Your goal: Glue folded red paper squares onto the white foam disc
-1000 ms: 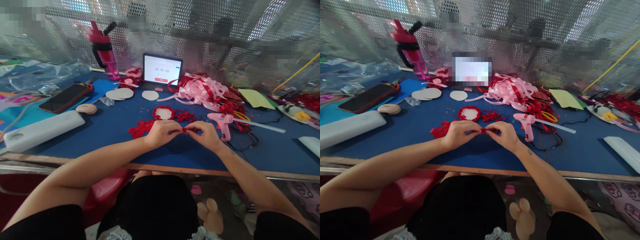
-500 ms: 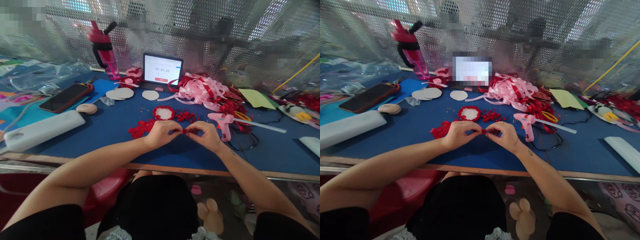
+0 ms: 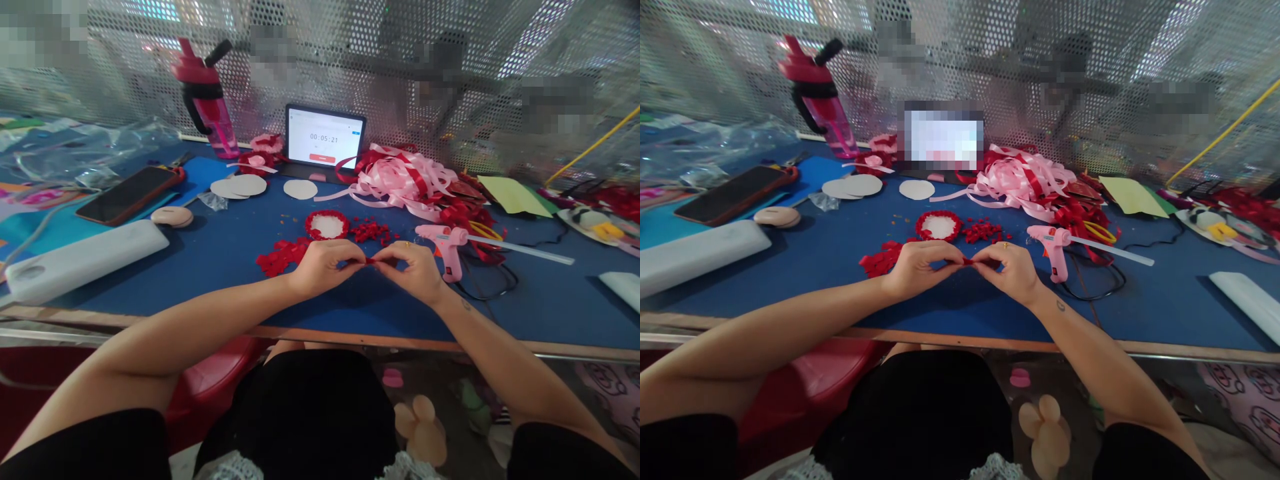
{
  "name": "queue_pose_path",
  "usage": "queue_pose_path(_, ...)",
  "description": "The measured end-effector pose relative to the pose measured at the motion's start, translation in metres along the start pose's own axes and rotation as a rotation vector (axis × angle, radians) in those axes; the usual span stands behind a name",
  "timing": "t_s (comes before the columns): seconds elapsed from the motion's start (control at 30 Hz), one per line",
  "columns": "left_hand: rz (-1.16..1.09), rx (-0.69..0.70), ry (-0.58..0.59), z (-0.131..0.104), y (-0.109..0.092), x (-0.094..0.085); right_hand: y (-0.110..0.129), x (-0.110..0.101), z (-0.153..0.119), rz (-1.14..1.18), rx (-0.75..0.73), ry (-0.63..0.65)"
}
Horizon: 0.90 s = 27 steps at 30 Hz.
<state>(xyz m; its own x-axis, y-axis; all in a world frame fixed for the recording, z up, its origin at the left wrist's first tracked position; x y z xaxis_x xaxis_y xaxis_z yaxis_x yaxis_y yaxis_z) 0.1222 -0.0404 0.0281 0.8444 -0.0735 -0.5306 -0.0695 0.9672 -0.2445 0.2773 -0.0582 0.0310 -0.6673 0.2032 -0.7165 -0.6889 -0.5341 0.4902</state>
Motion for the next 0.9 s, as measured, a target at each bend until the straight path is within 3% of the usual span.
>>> queue_pose_path(0.9,-0.001,0.011,-0.019,-0.0010,-0.0031,0.0003,0.0072,0.0016,-0.0015,-0.077,-0.068,-0.024)
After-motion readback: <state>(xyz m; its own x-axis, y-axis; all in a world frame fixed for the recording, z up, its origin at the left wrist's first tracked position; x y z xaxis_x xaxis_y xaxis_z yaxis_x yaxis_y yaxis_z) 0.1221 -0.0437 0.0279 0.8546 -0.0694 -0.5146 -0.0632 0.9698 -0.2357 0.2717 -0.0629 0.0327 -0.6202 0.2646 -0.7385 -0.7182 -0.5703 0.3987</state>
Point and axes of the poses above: each hand's wrist, its own z-axis towards the middle knuckle, its own x-axis out of the palm, y = z × x, the point moved 5 cm from there along z, towards the middle knuckle, and after that the axes turned 10 degrees about x, right-handed, at the moved point
